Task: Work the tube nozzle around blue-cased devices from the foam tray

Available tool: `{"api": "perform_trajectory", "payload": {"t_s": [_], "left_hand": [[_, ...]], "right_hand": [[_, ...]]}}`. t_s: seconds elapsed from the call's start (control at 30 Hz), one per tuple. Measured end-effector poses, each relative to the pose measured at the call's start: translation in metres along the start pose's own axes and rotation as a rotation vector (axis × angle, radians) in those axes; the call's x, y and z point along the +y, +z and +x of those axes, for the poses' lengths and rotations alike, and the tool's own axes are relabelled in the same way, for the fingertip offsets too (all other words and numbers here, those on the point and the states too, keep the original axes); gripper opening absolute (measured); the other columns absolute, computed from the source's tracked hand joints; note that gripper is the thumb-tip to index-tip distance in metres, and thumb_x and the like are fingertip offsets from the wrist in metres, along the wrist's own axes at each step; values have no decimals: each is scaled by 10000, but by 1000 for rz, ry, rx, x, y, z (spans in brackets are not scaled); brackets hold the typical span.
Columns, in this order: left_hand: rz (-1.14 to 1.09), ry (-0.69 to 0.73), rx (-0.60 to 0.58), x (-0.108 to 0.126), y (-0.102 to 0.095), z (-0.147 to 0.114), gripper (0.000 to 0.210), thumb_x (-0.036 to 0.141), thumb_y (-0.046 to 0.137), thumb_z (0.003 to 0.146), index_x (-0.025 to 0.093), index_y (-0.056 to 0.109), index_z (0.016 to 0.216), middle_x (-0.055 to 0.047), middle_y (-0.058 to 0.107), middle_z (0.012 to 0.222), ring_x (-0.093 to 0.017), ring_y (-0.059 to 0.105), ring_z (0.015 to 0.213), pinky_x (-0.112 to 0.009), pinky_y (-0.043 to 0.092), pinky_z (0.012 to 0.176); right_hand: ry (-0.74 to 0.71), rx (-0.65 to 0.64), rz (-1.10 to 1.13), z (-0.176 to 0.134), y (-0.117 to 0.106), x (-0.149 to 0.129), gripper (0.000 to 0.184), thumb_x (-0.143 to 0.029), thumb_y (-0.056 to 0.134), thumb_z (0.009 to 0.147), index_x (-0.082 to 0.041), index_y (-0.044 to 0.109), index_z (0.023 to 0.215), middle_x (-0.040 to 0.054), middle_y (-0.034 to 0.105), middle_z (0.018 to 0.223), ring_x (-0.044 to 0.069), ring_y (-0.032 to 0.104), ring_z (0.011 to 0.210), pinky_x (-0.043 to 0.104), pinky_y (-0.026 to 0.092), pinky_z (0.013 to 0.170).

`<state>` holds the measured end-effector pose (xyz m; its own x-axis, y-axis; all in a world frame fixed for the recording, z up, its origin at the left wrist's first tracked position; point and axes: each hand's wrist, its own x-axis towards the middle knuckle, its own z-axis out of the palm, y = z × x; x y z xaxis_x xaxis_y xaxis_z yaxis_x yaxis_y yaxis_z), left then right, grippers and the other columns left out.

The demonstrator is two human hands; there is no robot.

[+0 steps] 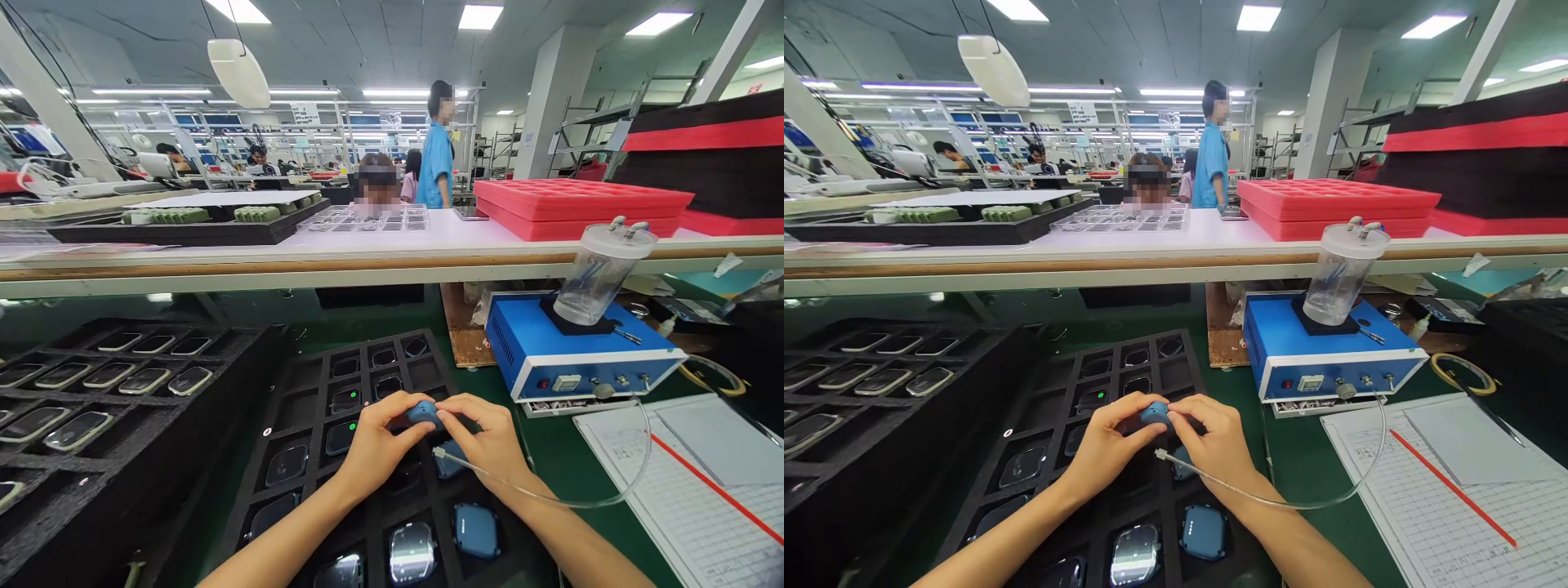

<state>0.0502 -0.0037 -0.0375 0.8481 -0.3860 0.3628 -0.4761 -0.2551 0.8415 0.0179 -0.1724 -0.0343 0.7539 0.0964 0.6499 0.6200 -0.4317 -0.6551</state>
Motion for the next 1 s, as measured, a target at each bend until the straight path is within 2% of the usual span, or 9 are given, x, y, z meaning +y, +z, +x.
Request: {"api": "perform_trajectory", "payload": {"t_s": [0.17,0.4,0.53,0.67,0.77,0.93,1.0], "left_hand": [[242,233,-175,-4,-15,6,241,357,539,836,247,622,1034,18,582,892,-45,527,812,-141,394,741],[306,293,-184,-11,-15,3,220,327,519,859,336,543,1078,86,550,931,-5,503,840,-124,387,758],[299,283,-178,-11,-11,0,205,336,495,873,332,531,1074,75,537,902,-9,492,832,-128,380,746],[268,245,-158,-6,-6,-3,190,321,503,865,271,557,1040,51,529,873,-24,482,821,-143,366,739],[274,205,-135,-3,-1,-5,201,288,511,854,250,563,1045,42,529,879,-33,483,823,-148,361,740],[250,207,-72,-6,3,-5,198,255,535,830,246,578,1023,42,547,902,-38,489,826,-143,360,745],[280,221,-57,-11,4,-5,208,270,526,837,231,573,1036,27,551,925,-55,493,854,-159,365,774]], "right_hand": [[157,-201,-38,4,-7,4,201,-297,519,833,-166,671,843,-23,624,822,48,566,733,156,423,645],[207,-251,-14,4,-6,6,188,-218,508,807,-169,681,864,-29,618,802,44,554,713,141,403,635],[100,-200,-70,3,-3,10,182,-160,501,774,-142,672,831,-30,616,772,24,557,686,98,416,642],[150,-153,-29,1,0,8,148,-157,509,724,-123,649,754,-27,601,710,26,556,626,85,436,594],[136,-77,-85,-2,4,8,120,-134,525,695,-134,642,724,-41,598,690,20,553,602,78,440,584],[-62,75,-225,-4,11,13,119,-90,505,711,-125,619,719,-54,589,668,-4,550,570,40,440,583],[-94,117,-260,-3,10,18,119,-116,503,730,-125,621,726,-51,591,670,-4,552,568,43,439,584]]}}
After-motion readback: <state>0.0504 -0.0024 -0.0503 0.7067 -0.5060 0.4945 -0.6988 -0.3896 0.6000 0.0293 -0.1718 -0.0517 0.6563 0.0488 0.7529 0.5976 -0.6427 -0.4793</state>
